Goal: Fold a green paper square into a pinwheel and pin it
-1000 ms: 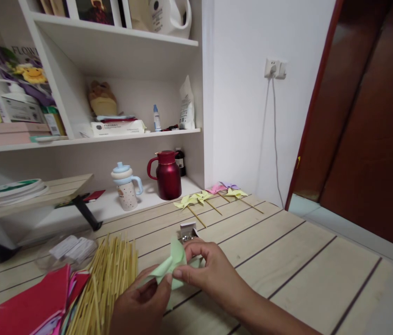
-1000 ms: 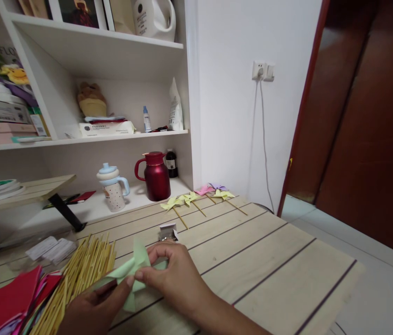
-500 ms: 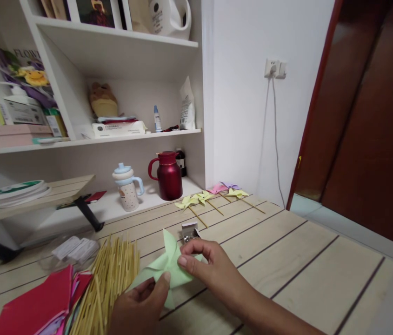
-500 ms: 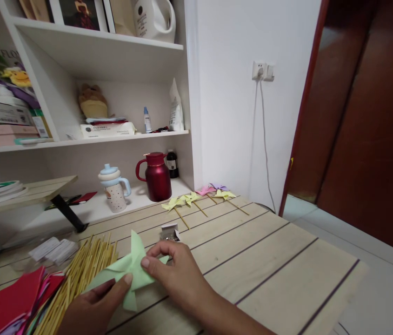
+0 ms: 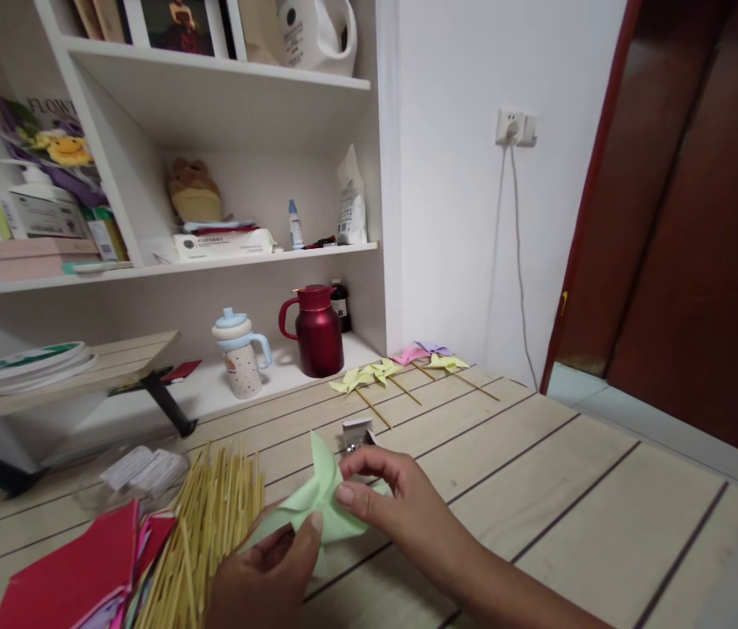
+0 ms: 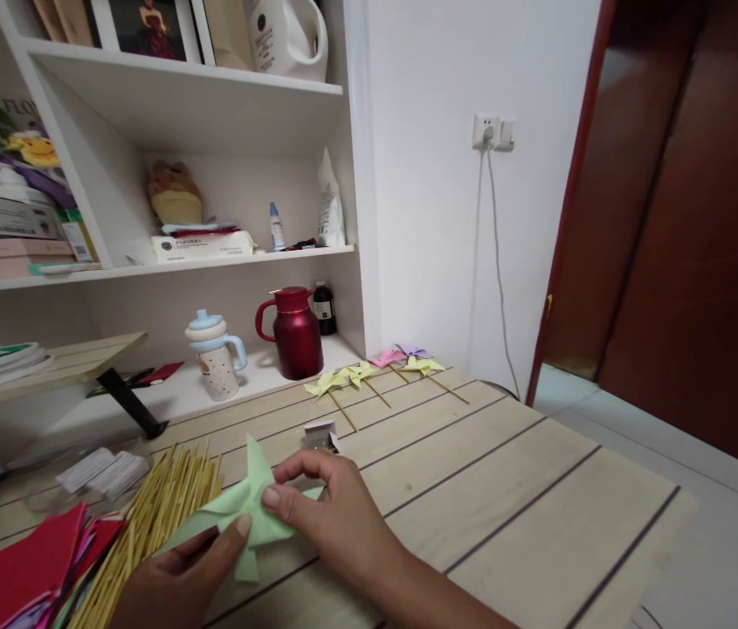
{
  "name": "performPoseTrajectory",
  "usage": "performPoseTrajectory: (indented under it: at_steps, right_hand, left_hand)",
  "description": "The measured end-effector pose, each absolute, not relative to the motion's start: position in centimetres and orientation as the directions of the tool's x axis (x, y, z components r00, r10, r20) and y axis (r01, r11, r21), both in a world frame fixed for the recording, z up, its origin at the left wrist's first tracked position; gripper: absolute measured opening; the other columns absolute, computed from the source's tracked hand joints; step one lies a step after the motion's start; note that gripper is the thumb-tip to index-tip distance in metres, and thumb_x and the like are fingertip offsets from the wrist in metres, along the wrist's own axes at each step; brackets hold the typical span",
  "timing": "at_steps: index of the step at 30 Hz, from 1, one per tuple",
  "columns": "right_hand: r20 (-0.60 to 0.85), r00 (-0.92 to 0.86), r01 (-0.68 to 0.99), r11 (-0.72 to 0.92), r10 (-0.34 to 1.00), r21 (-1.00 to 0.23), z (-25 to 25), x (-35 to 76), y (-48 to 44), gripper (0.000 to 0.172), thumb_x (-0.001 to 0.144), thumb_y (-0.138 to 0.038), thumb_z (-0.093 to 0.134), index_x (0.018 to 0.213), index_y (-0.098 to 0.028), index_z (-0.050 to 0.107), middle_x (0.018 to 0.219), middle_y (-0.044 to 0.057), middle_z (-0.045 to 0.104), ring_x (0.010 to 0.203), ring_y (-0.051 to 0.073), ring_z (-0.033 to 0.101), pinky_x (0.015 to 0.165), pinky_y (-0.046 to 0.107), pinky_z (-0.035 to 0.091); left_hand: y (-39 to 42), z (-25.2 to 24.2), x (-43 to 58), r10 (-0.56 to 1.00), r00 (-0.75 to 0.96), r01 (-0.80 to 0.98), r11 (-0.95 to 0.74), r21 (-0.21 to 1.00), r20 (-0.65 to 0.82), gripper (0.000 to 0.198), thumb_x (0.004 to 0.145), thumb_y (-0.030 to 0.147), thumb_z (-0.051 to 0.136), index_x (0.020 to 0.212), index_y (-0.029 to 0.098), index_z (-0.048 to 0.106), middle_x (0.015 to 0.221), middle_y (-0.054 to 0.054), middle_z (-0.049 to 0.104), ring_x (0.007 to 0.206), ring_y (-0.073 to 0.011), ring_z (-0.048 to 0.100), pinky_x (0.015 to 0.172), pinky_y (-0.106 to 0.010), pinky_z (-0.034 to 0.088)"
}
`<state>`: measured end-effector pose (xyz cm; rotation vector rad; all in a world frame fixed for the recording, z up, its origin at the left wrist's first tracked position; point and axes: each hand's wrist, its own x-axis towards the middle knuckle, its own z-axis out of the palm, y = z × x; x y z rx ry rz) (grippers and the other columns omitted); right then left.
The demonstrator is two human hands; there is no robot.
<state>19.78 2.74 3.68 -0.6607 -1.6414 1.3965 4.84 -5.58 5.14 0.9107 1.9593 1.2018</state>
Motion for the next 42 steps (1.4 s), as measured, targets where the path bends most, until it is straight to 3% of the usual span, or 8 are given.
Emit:
performPoseTrajectory:
  at_steps: [5,10,15,20,26,32,40,42]
  right_hand:
    - [0.282,-0.495,-0.152,0.238,0.822,-0.959,3.9,19.8,2.7,0.020,0.069,-0.030,0.077,0.086,-0.020,0.071,0.087,0.001,0.066,0.084,0.019,0.059,0.072,0.028,0.044]
    - [0.318,-0.496,-0.129,0.294,0.808,-0.947,4.0,19.6,2.6,0.021,0.064,-0.025,0.081,0.081,-0.019,0.071,0.087,0.002,0.068,0.087,0.021,0.061,0.082,0.032,0.044]
    - [0.366,-0.468,-0.165,0.327,0.804,-0.930,3.7,19.3,2.7,0.014,0.065,-0.021,0.079,0.065,-0.018,0.066,0.086,0.002,0.065,0.088,0.021,0.060,0.082,0.031,0.043]
    - [0.394,-0.472,-0.161,0.362,0.789,-0.918,3.8,19.3,2.5,0.010,0.067,-0.014,0.075,0.063,-0.018,0.067,0.086,0.001,0.067,0.088,0.018,0.060,0.083,0.029,0.043]
    - [0.389,-0.455,-0.103,0.387,0.801,-0.916,4.2,19.4,2.3,0.013,0.067,-0.011,0.072,0.060,-0.017,0.063,0.080,0.001,0.067,0.083,0.018,0.059,0.079,0.028,0.043]
    - [0.388,-0.459,-0.104,0.386,0.799,-0.917,4.3,19.6,2.3,0.013,0.070,-0.015,0.071,0.061,-0.018,0.063,0.078,0.000,0.066,0.077,0.017,0.057,0.073,0.026,0.042]
    - [0.376,-0.468,-0.092,0.379,0.800,-0.921,3.8,19.2,2.4,0.016,0.071,-0.022,0.075,0.061,-0.018,0.063,0.079,0.001,0.066,0.082,0.019,0.059,0.077,0.028,0.043]
    - [0.377,-0.466,-0.104,0.374,0.801,-0.922,3.8,19.2,2.5,0.011,0.070,-0.024,0.076,0.069,-0.019,0.067,0.084,0.001,0.067,0.087,0.020,0.060,0.081,0.030,0.043]
  left_hand:
    - [-5.6,4.8,4.4,0.811,-0.570,0.314,0.367,0.876,-0.136,0.044,0.065,0.052,0.067,0.095,0.021,0.075,0.069,-0.001,0.076,0.088,-0.0273,0.071,0.074,-0.027,0.050]
    - [-5.7,4.3,4.3,0.821,-0.566,0.393,0.345,0.852,-0.071,0.039,0.067,0.054,0.063,0.088,0.023,0.076,0.079,-0.002,0.078,0.093,-0.0287,0.069,0.085,-0.031,0.048]
    - [-5.6,3.9,4.5,0.835,-0.549,0.410,0.240,0.880,0.028,0.033,0.065,0.049,0.066,0.086,0.026,0.076,0.097,-0.001,0.078,0.103,-0.0264,0.067,0.089,-0.028,0.047]
    - [-5.5,4.0,4.9,0.858,-0.497,0.430,0.115,0.896,0.128,0.029,0.067,0.046,0.065,0.084,0.026,0.078,0.096,-0.002,0.077,0.097,-0.0249,0.069,0.091,-0.027,0.047]
    - [-5.5,3.8,5.2,0.853,-0.521,0.377,0.189,0.907,0.039,0.031,0.067,0.047,0.067,0.081,0.021,0.077,0.076,-0.003,0.077,0.077,-0.0233,0.070,0.076,-0.028,0.051]
    - [-5.5,4.0,5.2,0.829,-0.557,0.272,0.246,0.931,-0.056,0.027,0.060,0.047,0.075,0.065,0.021,0.076,0.061,-0.003,0.074,0.066,-0.0227,0.068,0.060,-0.026,0.049]
    - [-5.6,4.3,5.3,0.790,-0.611,0.248,0.255,0.934,-0.054,0.031,0.058,0.047,0.076,0.069,0.019,0.076,0.069,-0.003,0.075,0.079,-0.0266,0.069,0.069,-0.028,0.050]
    - [-5.5,4.3,5.3,0.755,-0.653,0.200,0.254,0.946,-0.064,0.031,0.055,0.046,0.078,0.068,0.018,0.074,0.068,-0.003,0.075,0.079,-0.0276,0.069,0.070,-0.030,0.050]
